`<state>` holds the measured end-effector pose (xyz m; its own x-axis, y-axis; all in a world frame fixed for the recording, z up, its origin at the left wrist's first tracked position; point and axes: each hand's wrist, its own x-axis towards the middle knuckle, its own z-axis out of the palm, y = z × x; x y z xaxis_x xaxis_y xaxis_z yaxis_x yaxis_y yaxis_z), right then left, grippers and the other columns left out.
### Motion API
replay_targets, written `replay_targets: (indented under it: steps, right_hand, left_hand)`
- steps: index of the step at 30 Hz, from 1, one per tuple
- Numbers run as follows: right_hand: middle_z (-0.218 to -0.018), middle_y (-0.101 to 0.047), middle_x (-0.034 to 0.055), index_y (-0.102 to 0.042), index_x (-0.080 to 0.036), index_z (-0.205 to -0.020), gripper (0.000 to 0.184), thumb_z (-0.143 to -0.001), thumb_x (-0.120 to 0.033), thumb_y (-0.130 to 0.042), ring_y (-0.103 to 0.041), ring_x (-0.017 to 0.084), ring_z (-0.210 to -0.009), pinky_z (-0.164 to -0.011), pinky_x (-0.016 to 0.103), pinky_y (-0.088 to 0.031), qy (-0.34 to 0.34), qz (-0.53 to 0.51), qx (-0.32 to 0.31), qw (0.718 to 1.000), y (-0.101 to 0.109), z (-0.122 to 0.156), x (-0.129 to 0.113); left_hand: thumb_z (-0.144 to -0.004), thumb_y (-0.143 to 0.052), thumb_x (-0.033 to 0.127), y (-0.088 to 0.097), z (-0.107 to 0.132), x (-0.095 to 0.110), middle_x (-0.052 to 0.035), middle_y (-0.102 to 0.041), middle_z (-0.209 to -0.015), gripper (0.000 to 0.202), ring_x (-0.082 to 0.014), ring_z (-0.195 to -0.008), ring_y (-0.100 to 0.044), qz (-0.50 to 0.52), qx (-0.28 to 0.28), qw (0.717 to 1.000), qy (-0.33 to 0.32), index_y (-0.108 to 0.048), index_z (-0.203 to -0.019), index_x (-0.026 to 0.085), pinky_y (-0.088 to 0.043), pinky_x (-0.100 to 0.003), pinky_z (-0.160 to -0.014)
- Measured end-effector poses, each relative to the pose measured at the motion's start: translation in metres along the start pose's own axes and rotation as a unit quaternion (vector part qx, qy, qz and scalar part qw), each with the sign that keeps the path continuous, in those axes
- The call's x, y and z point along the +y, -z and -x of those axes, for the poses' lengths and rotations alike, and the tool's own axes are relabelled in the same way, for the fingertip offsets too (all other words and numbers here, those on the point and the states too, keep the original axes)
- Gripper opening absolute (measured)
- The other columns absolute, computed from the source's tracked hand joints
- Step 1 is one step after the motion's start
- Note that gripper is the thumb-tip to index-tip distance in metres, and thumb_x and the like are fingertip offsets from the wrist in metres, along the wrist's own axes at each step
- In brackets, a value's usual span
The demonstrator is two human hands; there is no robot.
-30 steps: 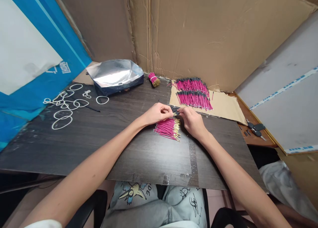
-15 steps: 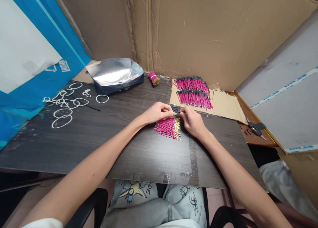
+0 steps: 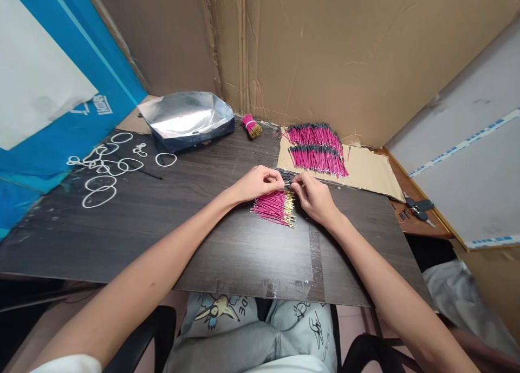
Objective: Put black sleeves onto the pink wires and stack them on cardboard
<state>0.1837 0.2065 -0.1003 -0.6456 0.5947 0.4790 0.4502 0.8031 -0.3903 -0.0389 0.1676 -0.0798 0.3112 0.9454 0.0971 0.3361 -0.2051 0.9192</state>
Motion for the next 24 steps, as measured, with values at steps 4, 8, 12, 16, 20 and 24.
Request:
replay_targets:
  steps: [4, 8, 12, 16, 20, 24]
  right_hand:
    - [-0.092, -0.068, 0.0057, -0.056, -0.024, -0.1, 0.015, -0.105, -0.035, -0.047, -0.063, 0.021, -0.078, -0.071, 0.032, -0.046, -0.026, -0.061, 0.012, 0.998, -0.0021, 0.0007, -0.0017]
    - [-0.088, -0.066, 0.0033, -0.057, -0.023, -0.096, 0.017, -0.102, -0.038, -0.052, -0.062, 0.019, -0.074, -0.069, 0.031, -0.049, -0.064, -0.158, 0.028, 0.985, -0.0045, 0.0006, -0.0035]
    - [-0.087, -0.063, 0.0023, -0.058, -0.023, -0.094, 0.019, -0.101, -0.041, -0.054, -0.063, 0.017, -0.074, -0.067, 0.03, -0.051, -0.089, -0.224, 0.027, 0.97, -0.0046, 0.0, -0.0056]
    - [-0.083, -0.062, 0.0013, -0.057, -0.023, -0.093, 0.023, -0.102, -0.044, -0.052, -0.061, 0.017, -0.072, -0.066, 0.029, -0.05, -0.105, -0.237, 0.03, 0.965, -0.0028, -0.0005, -0.0077]
    - [-0.081, -0.062, 0.001, -0.056, -0.023, -0.091, 0.026, -0.104, -0.044, -0.05, -0.06, 0.016, -0.07, -0.065, 0.029, -0.049, -0.109, -0.241, 0.03, 0.964, -0.0016, -0.0016, -0.0082]
    - [-0.081, -0.061, 0.001, -0.057, -0.023, -0.092, 0.025, -0.103, -0.044, -0.052, -0.059, 0.016, -0.069, -0.063, 0.028, -0.05, -0.102, -0.256, 0.026, 0.961, -0.0013, -0.0023, -0.0082]
  left_hand:
    - [-0.087, -0.064, 0.036, -0.0003, -0.0003, -0.0016, 0.0017, -0.05, -0.06, 0.026, -0.0082, -0.055, -0.04, 0.003, -0.005, 1.0, -0.001, -0.065, -0.074, 0.013, -0.029, -0.023, -0.053]
    - [-0.089, -0.064, 0.036, 0.0, -0.0008, -0.004, 0.0007, -0.053, -0.061, 0.026, -0.0087, -0.055, -0.044, 0.01, -0.012, 1.0, -0.005, -0.067, -0.077, 0.013, -0.032, -0.023, -0.054]
    - [-0.09, -0.064, 0.036, 0.0004, -0.0013, -0.0047, -0.0007, -0.056, -0.062, 0.026, -0.0097, -0.057, -0.048, 0.013, -0.016, 1.0, -0.01, -0.068, -0.081, 0.012, -0.036, -0.024, -0.056]
    - [-0.089, -0.065, 0.037, 0.0009, -0.0013, -0.0033, -0.0007, -0.057, -0.061, 0.026, -0.0096, -0.056, -0.049, 0.013, -0.015, 1.0, -0.009, -0.068, -0.08, 0.012, -0.036, -0.024, -0.057]
    - [-0.089, -0.065, 0.037, 0.0014, -0.0013, -0.0022, 0.0002, -0.055, -0.06, 0.027, -0.009, -0.055, -0.047, 0.019, -0.017, 1.0, -0.006, -0.067, -0.078, 0.013, -0.036, -0.024, -0.056]
    - [-0.089, -0.065, 0.037, 0.0011, -0.0016, -0.0026, 0.0003, -0.055, -0.06, 0.027, -0.0087, -0.054, -0.047, 0.03, -0.024, 0.999, -0.006, -0.066, -0.077, 0.013, -0.035, -0.024, -0.055]
